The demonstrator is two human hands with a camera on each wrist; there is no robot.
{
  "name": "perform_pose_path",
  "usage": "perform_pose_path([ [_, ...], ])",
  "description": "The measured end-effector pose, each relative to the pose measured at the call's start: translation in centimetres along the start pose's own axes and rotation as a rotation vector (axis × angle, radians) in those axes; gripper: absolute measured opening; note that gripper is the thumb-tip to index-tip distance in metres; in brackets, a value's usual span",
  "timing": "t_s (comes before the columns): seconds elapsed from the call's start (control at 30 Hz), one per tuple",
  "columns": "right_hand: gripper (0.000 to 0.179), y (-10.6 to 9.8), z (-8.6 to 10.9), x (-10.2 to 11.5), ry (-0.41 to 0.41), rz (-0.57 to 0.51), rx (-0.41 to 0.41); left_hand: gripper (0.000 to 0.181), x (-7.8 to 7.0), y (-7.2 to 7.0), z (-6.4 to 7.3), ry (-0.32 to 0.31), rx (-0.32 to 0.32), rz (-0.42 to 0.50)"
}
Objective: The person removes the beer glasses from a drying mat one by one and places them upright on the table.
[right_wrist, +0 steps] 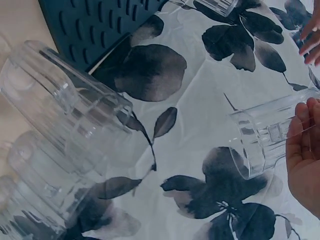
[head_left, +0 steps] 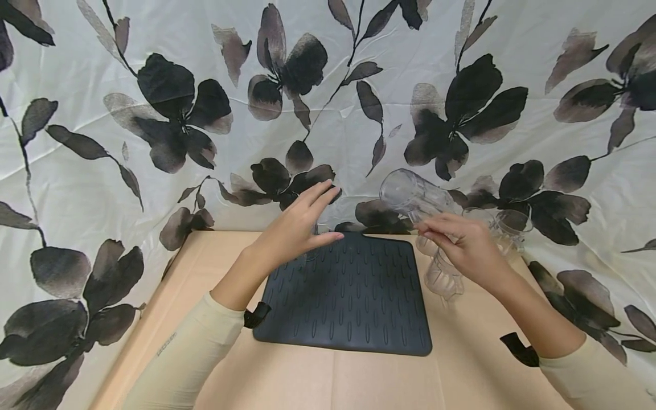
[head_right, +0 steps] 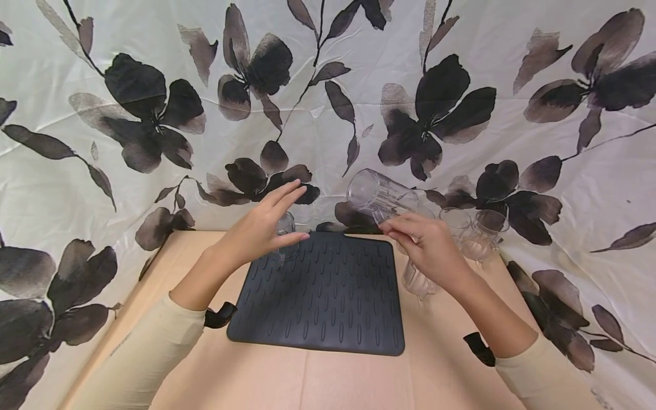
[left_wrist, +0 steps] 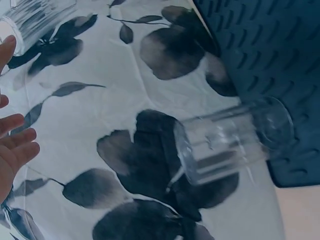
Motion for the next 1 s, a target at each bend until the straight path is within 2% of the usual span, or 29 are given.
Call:
perform_pose_path([
  [0.17, 0.035, -0.3, -0.4, 0.5, -0.054, 0.034, 0.017, 0.092, -1.0, 0.1, -1.9, 0.053, -0.027, 0.012],
  [0.4, 0.037, -1.1, -1.4, 1.4, -0.109, 0.175, 0.057, 0.096, -2.6, 0.4, -4.4, 0.110, -0.052, 0.034],
  [0.6, 0.040, -1.6, -2.0, 2.1, -0.127, 0.205, 0.074, 0.094, -3.9, 1.0, -6.2, 0.124, -0.030, 0.101],
  [0.73, 0.044, -1.8, -2.2, 2.7, -0.143, 0.229, 0.091, 0.088, -4.3, 1.6, -6.8, 0.124, -0.015, 0.142],
  [1.0, 0.046, -1.9, -2.3, 3.7, -0.131, 0.237, 0.107, 0.075, -4.5, 2.6, -6.7, 0.144, -0.057, 0.157],
])
Point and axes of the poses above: each hand's wrist, its own z-axis away from the middle knuckle, its own y-axis out of the palm, x = y × z, the point moved 1 cm from there along -z, towards the middle knuckle
